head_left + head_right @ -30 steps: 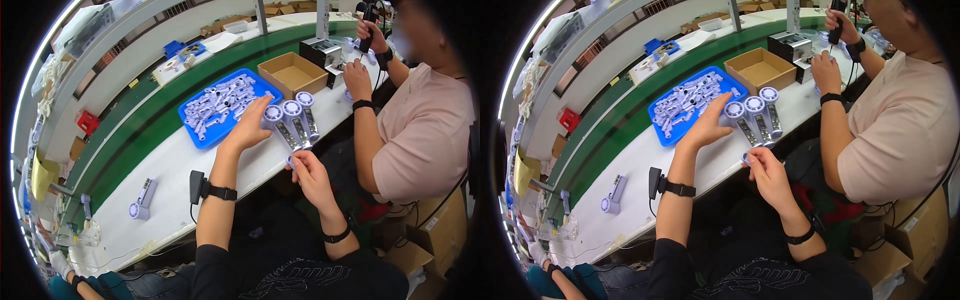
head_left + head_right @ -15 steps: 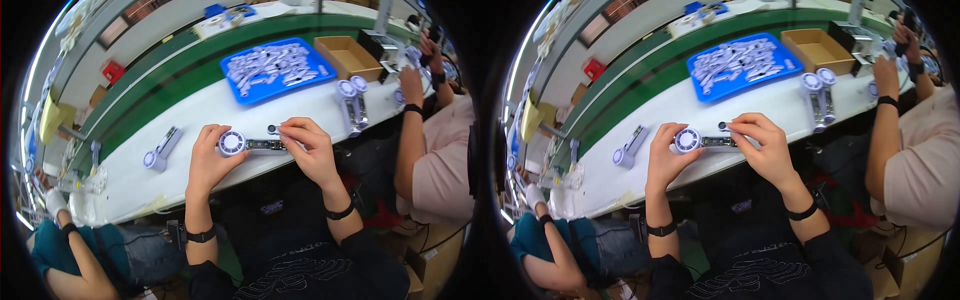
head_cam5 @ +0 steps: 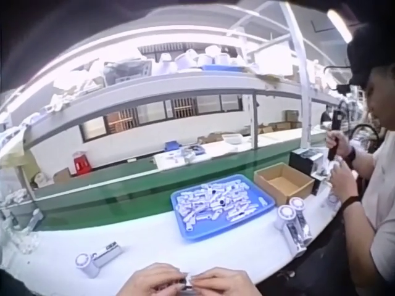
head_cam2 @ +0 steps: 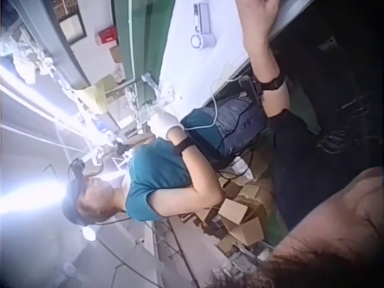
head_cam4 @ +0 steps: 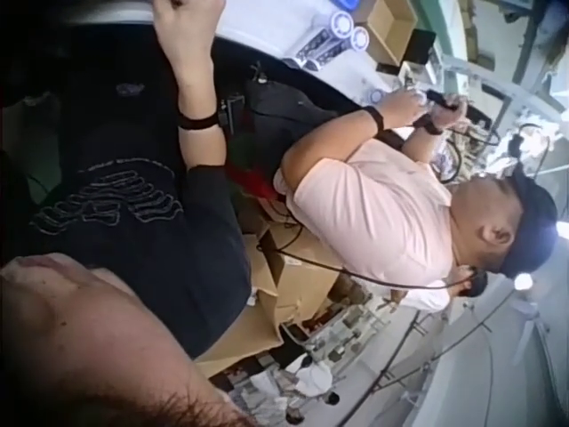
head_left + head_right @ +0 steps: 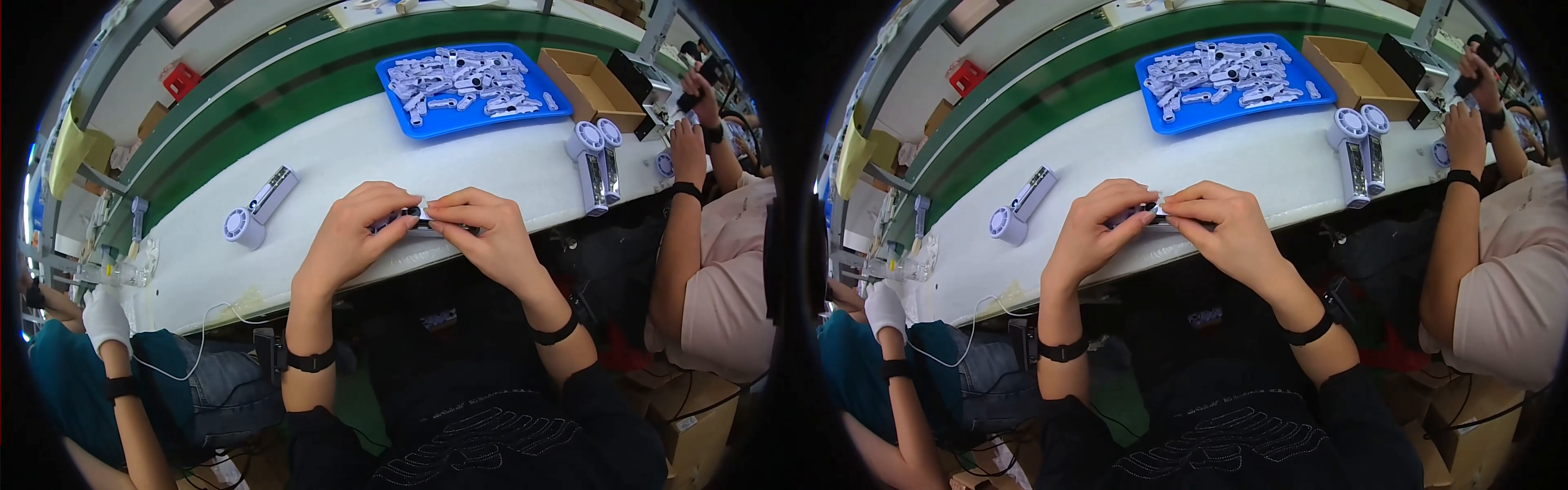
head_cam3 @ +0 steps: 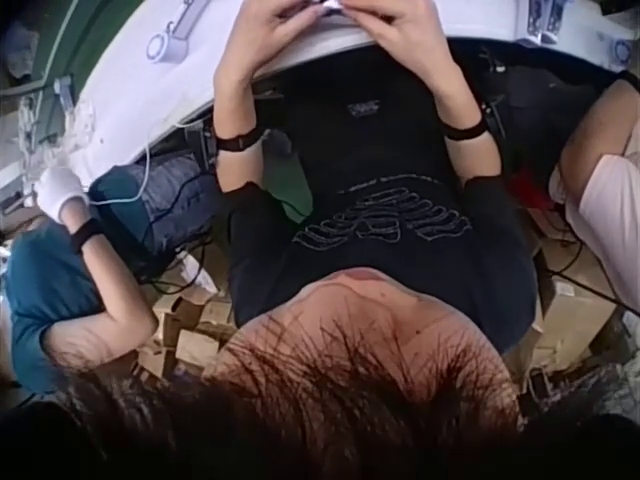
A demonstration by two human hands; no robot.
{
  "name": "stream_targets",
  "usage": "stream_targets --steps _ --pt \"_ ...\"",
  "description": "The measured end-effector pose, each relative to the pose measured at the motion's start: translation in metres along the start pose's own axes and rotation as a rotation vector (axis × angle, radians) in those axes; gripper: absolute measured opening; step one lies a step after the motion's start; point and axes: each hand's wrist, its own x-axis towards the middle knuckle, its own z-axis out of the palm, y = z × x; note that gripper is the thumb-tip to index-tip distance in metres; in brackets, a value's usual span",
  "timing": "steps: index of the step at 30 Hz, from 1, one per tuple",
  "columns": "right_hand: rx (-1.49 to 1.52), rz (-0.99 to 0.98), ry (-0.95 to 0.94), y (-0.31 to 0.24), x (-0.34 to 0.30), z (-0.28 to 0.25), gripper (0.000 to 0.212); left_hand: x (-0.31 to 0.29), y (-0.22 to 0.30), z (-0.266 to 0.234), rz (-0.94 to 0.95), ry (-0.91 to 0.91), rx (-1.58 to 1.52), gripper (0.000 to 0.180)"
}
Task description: The person assembles handheld fans by hand, picking up a fan body and a cover, fitting the cover onto the body, and pressing it into place. The person then picks up a small white button, inserts it into the fan body, and places the assembled fan onto the table.
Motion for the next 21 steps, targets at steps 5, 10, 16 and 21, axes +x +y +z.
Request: stream_targets --steps 5,10,16,21 --pt "0.005 -0.023 -0.001 0.003 0.000 0.000 0.021 0.000 -0.005 0.006 0.070 0.052 -0.030 0.025" --pt "0.036 -0.028 -0.026 0.006 -0.002 0.002 0.021 -0.004 -0.017 0.010 0.161 0.086 -0.024 0.022" --pt "0.067 -0.015 0.029 0.007 -0.005 0.006 0.021 -0.002 -0.014 0.011 0.063 0.083 -0.112 0.022" --pt "0.017 -0.063 0.049 0.009 -0.007 0.009 0.022 -0.002 -0.013 0.011 0.026 0.092 -0.135 0.022"
